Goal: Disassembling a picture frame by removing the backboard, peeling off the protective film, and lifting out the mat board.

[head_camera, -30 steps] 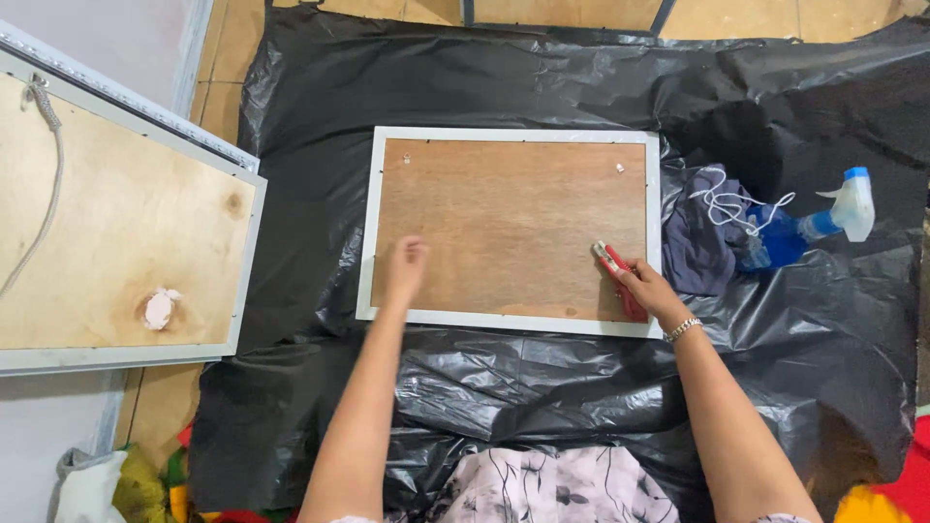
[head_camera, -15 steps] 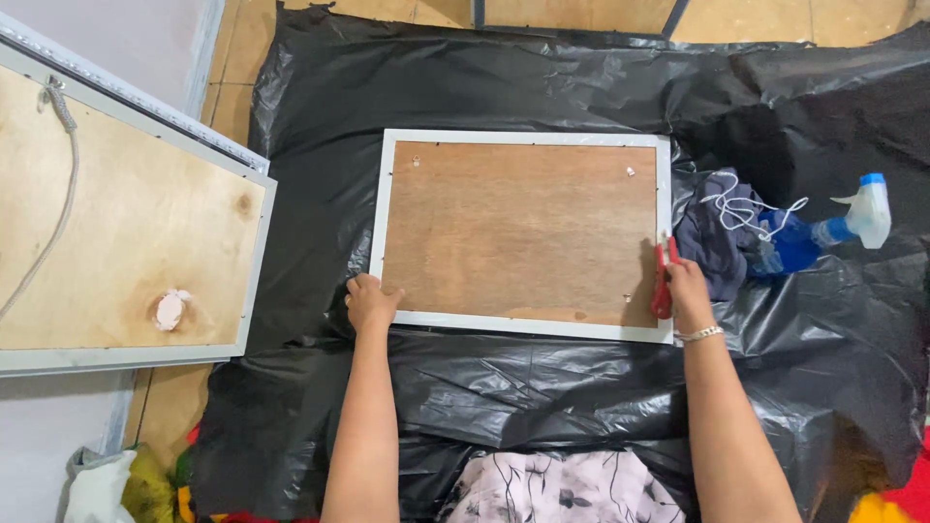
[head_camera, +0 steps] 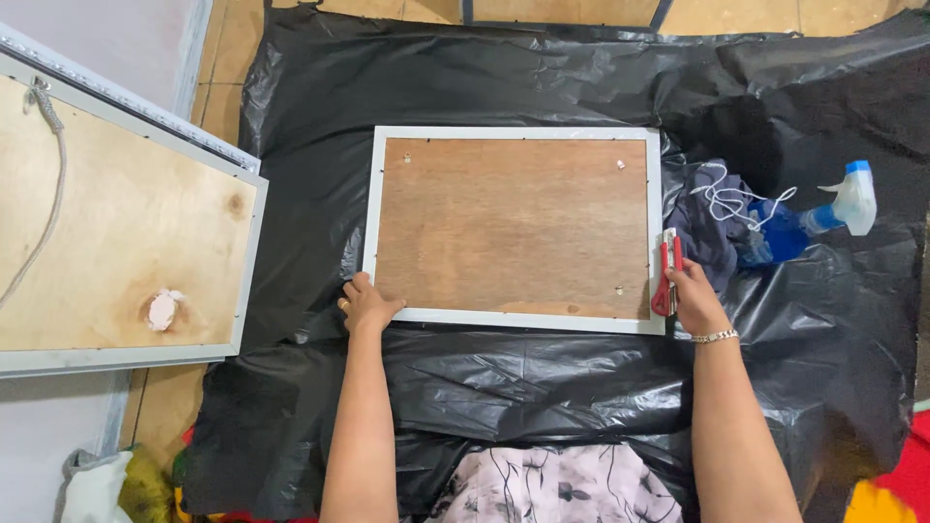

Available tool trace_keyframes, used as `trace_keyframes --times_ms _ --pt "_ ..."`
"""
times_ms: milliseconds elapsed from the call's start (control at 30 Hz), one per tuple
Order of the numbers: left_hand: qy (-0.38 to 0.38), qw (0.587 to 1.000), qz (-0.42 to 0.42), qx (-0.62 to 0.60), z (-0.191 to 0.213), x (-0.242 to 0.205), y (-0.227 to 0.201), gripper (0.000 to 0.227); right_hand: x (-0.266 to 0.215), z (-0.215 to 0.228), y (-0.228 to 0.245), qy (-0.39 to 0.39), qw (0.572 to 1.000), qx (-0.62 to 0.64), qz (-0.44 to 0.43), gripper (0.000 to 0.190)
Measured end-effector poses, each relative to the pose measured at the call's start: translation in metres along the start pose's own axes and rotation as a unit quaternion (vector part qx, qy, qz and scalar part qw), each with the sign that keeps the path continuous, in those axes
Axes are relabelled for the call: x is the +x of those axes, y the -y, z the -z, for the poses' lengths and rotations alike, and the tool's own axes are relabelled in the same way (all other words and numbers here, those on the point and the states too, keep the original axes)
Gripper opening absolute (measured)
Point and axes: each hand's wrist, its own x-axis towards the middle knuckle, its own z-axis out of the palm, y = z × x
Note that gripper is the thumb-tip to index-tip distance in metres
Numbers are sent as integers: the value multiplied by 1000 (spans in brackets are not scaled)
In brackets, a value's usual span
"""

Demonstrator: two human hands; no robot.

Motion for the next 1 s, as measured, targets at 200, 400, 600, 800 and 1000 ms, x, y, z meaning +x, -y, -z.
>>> trace_keyframes --times_ms 200,400,600,800,1000 --pt "7 1000 -13 4 -2 3 4 94 -18 -15 10 -26 999 -30 34 54" --pt "-105 973 -158 131 9 3 0 35 -32 -25 20 -44 997 -42 51 56" --pt "-61 946 -277 157 17 0 -6 19 -34 -42 16 -111 957 -249 96 50" --pt "-61 860 -405 304 -29 20 25 49 -3 -55 -3 -72 939 -330 61 53" --pt "-169 832 -438 295 -33 -8 8 15 -19 -61 9 -74 948 -306 55 52"
